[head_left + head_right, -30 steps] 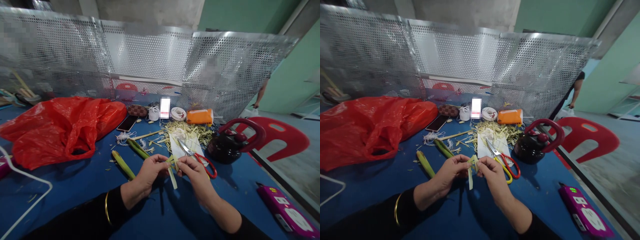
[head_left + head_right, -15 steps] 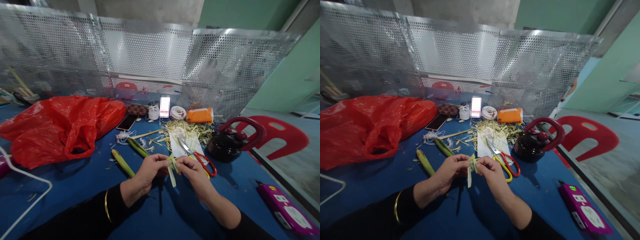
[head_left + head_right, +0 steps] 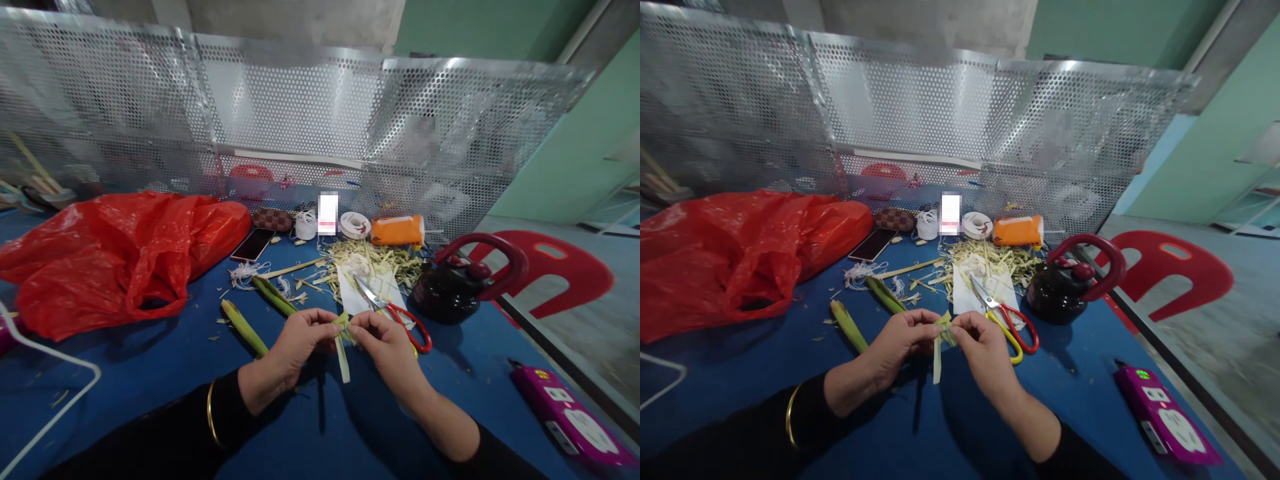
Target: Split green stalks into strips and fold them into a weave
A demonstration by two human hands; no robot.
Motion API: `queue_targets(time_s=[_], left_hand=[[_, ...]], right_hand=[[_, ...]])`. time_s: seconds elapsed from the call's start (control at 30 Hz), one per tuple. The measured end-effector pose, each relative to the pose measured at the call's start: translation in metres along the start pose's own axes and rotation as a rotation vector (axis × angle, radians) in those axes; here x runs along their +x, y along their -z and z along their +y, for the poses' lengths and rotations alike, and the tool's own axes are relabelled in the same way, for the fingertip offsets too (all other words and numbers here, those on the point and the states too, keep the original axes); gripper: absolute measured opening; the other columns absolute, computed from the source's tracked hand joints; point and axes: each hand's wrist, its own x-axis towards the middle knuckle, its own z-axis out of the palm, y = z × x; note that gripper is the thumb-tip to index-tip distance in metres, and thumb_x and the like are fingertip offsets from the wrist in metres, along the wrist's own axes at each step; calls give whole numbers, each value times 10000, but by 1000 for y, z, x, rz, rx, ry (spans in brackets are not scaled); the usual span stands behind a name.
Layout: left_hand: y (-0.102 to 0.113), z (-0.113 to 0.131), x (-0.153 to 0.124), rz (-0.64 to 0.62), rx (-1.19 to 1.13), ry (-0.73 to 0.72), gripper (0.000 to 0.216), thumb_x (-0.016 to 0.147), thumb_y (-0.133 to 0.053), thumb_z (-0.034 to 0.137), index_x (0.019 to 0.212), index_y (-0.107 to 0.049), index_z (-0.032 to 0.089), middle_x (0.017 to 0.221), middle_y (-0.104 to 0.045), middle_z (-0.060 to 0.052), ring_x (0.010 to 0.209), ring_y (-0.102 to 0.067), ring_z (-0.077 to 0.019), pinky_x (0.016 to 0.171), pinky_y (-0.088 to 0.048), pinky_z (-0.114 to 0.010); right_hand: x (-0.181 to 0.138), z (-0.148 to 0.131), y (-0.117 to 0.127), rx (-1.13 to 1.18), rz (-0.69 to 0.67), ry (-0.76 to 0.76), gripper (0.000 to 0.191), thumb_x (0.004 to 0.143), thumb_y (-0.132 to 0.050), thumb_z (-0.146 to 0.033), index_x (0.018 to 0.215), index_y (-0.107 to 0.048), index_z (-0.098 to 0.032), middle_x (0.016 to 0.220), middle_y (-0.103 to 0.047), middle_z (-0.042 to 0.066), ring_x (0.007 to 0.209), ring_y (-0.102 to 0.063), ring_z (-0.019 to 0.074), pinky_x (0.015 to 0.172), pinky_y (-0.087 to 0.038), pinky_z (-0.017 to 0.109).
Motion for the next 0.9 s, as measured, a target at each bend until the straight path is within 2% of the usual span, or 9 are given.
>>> queue_targets(time_s=[0.2,0.37,0.63,0.9], left_hand=[[1,-1,1,-7,-14,-26,311,572,-797,275,804,-654,126,644,-643,-9,519,-563,-94,562,-476,-231],[3,-5,5,-21,-2,-70,316,570,-810,293,795,-668,124,644,-641,-5,531,-563,-92,578,-491,-234],[3,-6,5,-8,44,-120,304,578,-798,295,794,-672,122,615,-632,-7,533,-562,-103,575,-487,-237],[-1,2,-1,-2,65,-137,264,586,-787,292,756,-671,127,602,-615,6,518,-536,-94,558,-452,-225]], right_hand=[[0,0,1,160,-8,-100,205,688,-726,-359,755,-706,-166,670,-616,7,601,-440,123,579,-347,262],[2,3,1,205,47,-168,234,660,-746,-354,785,-721,-157,695,-632,19,605,-434,124,556,-326,254],[1,-1,1,234,-45,-126,207,668,-746,-356,738,-705,-166,674,-614,4,605,-445,121,579,-346,248],[2,6,-3,181,71,-100,243,644,-769,-388,722,-709,-165,637,-605,1,575,-448,121,541,-361,246]])
